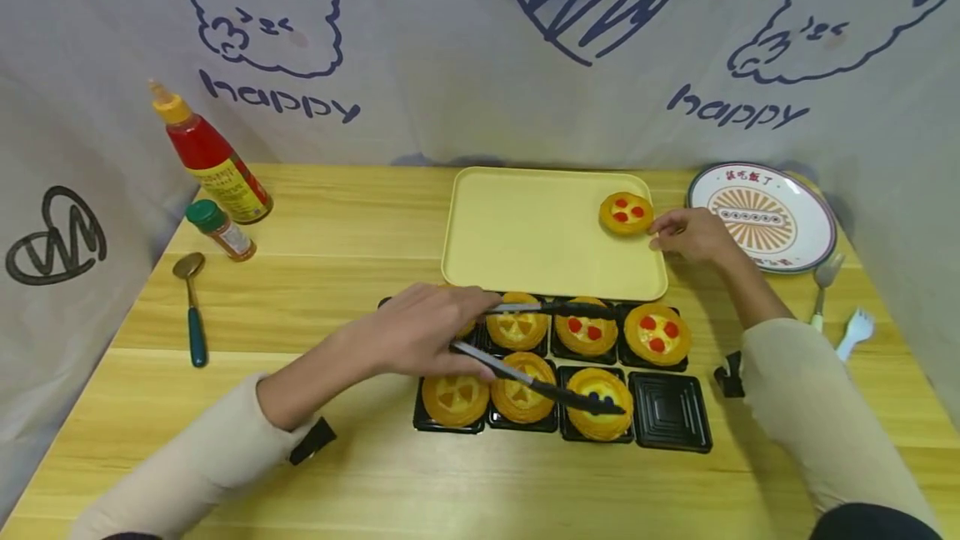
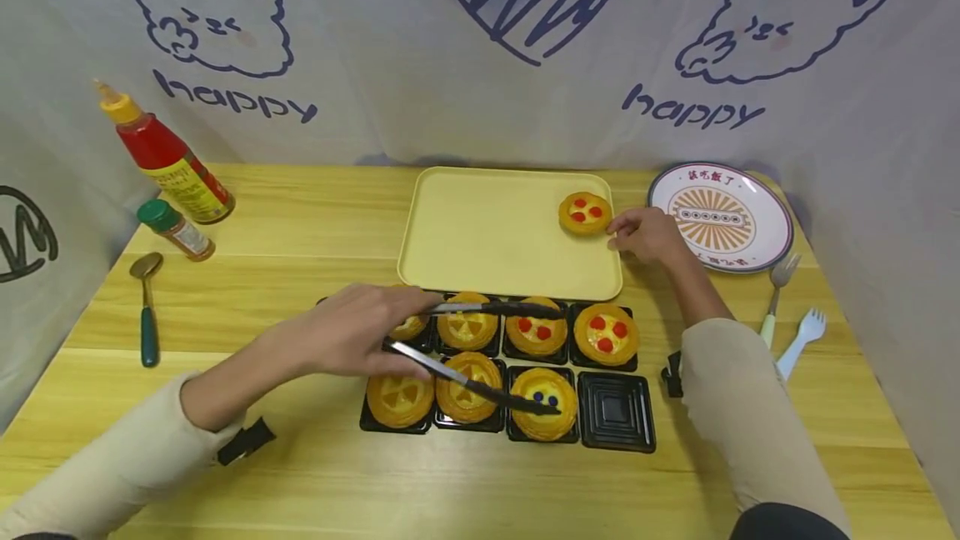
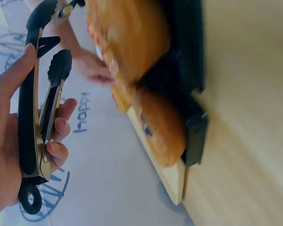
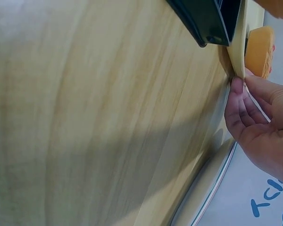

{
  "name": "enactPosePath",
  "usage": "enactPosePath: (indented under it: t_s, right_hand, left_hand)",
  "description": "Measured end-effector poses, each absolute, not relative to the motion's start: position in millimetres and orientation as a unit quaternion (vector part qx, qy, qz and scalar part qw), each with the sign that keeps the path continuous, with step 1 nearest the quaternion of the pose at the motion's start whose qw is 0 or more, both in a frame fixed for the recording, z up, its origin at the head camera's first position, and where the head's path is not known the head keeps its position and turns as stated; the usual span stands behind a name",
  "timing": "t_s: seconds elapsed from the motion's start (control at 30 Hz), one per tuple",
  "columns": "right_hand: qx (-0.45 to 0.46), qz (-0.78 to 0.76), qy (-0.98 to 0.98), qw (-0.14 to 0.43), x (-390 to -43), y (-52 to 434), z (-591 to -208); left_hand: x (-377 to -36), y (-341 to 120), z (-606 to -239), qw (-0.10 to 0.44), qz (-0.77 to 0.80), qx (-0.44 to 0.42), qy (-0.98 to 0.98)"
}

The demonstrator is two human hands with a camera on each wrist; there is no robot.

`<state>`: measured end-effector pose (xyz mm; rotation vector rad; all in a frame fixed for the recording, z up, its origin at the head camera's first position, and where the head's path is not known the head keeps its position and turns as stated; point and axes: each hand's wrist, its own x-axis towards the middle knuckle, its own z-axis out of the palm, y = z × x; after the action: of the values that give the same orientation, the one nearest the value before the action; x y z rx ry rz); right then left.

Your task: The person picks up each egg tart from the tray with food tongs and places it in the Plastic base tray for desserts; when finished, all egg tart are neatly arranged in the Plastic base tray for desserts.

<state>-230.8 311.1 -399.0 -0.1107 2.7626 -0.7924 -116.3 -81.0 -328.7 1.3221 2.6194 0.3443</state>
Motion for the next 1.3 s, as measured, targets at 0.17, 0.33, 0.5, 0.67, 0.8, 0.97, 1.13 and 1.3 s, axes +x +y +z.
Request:
enactPosePath:
  t_s: [0.17,0.33,0.5,0.67,0.8,0.97,1.13,1.3]
  right_hand:
    - [-0.049,-0.272,0.952,0.131,-225.9,311.7,-396.3]
    - [-0.069,-0.275,0.948,0.141,-216.9,312.5,-395.4]
    - [-0.071,-0.287,0.944,0.146,-210.9,314.0,-397.4]
    - [-0.057,-0.284,0.946,0.148,-208.8,315.2,-398.6]
    - [-0.049,-0.291,0.943,0.153,-207.1,316.8,-397.8]
    - [-0.053,-0.289,0.944,0.151,-206.5,311.3,-397.9]
    - [-0.05,-0.283,0.947,0.147,-207.2,312.3,-396.8]
    - [-0.049,-0.277,0.948,0.148,-207.7,314.4,-397.9]
  left_hand:
    - [-159.2,-58.9,-320.6,0.088,0.116,0.421,0.895]
    - [-209.2,-30.3,-323.7,0.1,0.098,0.381,0.914]
    - [-242.0,-5.6,-333.8,0.127,0.088,0.324,0.933]
    - [-251.9,14.6,-345.1,0.15,0.077,0.288,0.943]
    - [-253.1,27.2,-351.5,0.148,0.059,0.276,0.948]
    - [-249.6,27.2,-353.1,0.128,0.05,0.268,0.954]
    - [-239.4,17.9,-345.6,0.095,0.039,0.277,0.955]
    - [-214.7,-3.0,-331.6,0.07,0.049,0.299,0.95]
